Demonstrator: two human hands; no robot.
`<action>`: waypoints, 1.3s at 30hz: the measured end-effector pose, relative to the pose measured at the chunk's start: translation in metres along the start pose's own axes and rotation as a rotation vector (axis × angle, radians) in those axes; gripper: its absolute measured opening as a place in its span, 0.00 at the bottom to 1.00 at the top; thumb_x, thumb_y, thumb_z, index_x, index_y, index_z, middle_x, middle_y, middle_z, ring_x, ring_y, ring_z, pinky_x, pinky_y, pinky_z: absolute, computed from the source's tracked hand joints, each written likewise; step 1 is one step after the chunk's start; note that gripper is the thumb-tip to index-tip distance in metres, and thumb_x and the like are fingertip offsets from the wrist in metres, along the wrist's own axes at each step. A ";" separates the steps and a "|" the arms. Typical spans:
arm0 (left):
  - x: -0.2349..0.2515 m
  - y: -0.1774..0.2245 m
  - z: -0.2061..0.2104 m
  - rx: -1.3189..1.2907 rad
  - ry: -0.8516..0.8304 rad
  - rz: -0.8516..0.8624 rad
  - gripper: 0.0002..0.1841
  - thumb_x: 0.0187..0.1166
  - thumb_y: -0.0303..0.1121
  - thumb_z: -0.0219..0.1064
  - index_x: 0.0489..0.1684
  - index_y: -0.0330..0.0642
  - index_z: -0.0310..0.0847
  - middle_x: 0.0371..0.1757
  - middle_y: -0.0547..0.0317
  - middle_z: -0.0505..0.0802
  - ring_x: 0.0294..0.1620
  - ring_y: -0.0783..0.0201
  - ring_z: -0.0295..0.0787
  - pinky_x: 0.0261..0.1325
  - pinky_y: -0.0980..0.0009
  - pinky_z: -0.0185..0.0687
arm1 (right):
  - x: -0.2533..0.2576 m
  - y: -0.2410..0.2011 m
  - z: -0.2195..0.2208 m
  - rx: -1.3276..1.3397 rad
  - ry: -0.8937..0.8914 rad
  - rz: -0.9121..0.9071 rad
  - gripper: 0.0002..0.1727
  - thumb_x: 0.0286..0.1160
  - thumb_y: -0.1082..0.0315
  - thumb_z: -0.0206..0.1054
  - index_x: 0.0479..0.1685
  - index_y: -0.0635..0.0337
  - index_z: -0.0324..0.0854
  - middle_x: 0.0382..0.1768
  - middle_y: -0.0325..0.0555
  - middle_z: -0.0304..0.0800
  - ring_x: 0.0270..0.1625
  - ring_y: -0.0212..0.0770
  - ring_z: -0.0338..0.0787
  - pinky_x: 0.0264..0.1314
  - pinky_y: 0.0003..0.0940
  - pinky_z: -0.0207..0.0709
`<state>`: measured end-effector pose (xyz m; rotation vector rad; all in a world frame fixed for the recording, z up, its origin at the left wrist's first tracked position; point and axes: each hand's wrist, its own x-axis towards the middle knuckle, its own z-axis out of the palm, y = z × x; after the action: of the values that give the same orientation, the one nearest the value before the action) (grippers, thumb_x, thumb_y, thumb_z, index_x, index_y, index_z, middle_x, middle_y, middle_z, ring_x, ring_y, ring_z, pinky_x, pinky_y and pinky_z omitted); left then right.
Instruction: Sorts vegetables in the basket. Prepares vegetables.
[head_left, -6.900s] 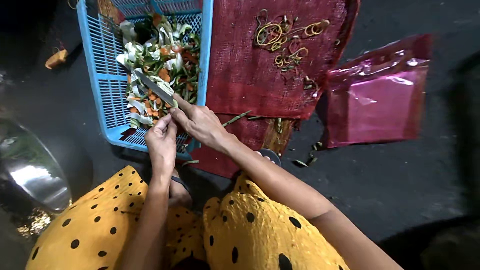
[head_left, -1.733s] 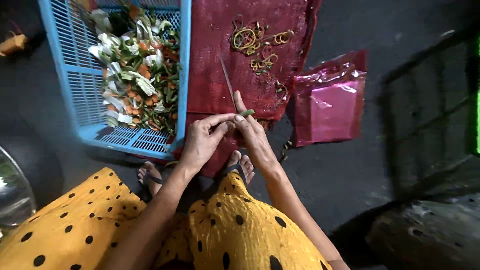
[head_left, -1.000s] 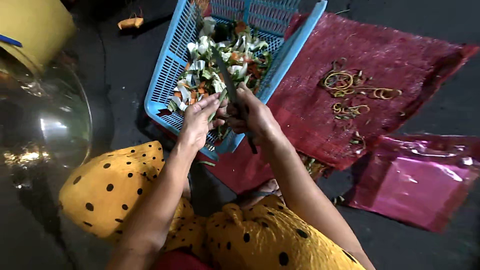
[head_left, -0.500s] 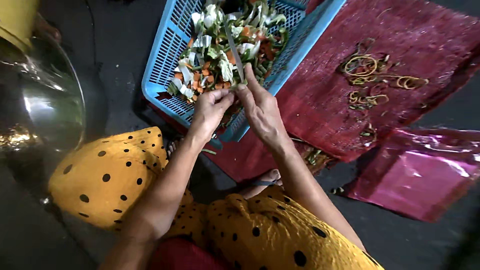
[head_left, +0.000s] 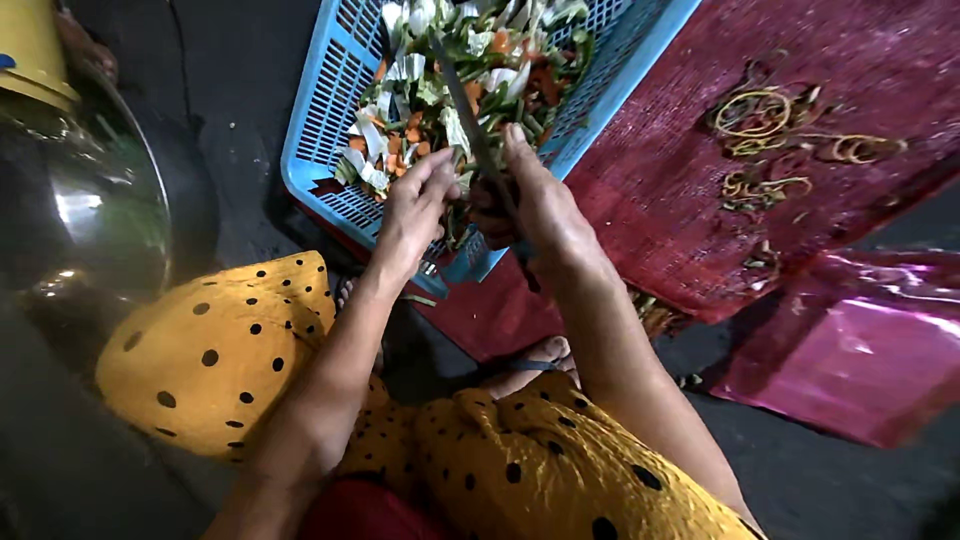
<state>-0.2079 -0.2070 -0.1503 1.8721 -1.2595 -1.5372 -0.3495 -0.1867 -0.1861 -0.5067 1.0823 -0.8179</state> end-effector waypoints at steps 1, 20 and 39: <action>-0.001 0.002 -0.003 -0.065 -0.037 -0.055 0.21 0.95 0.34 0.49 0.82 0.44 0.73 0.50 0.57 0.89 0.28 0.71 0.77 0.25 0.76 0.70 | -0.001 -0.001 -0.001 0.055 -0.030 0.062 0.35 0.90 0.33 0.28 0.32 0.48 0.70 0.15 0.30 0.63 0.13 0.26 0.60 0.14 0.22 0.55; -0.049 0.000 0.045 0.374 -0.333 0.308 0.15 0.86 0.26 0.63 0.66 0.40 0.88 0.59 0.55 0.95 0.46 0.69 0.94 0.52 0.69 0.89 | -0.081 0.058 -0.043 -0.374 0.295 -0.323 0.31 0.94 0.53 0.48 0.95 0.45 0.57 0.47 0.44 0.89 0.26 0.30 0.76 0.26 0.27 0.71; -0.077 -0.034 0.134 0.487 -0.665 0.207 0.12 0.86 0.26 0.61 0.58 0.34 0.90 0.47 0.49 0.95 0.38 0.62 0.93 0.48 0.65 0.90 | -0.151 0.145 -0.075 -0.148 0.670 -0.269 0.28 0.94 0.57 0.45 0.86 0.60 0.68 0.23 0.31 0.77 0.19 0.24 0.71 0.22 0.22 0.70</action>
<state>-0.3175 -0.0962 -0.1751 1.4300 -2.2091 -1.9363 -0.4050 0.0232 -0.2349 -0.5219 1.7237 -1.1946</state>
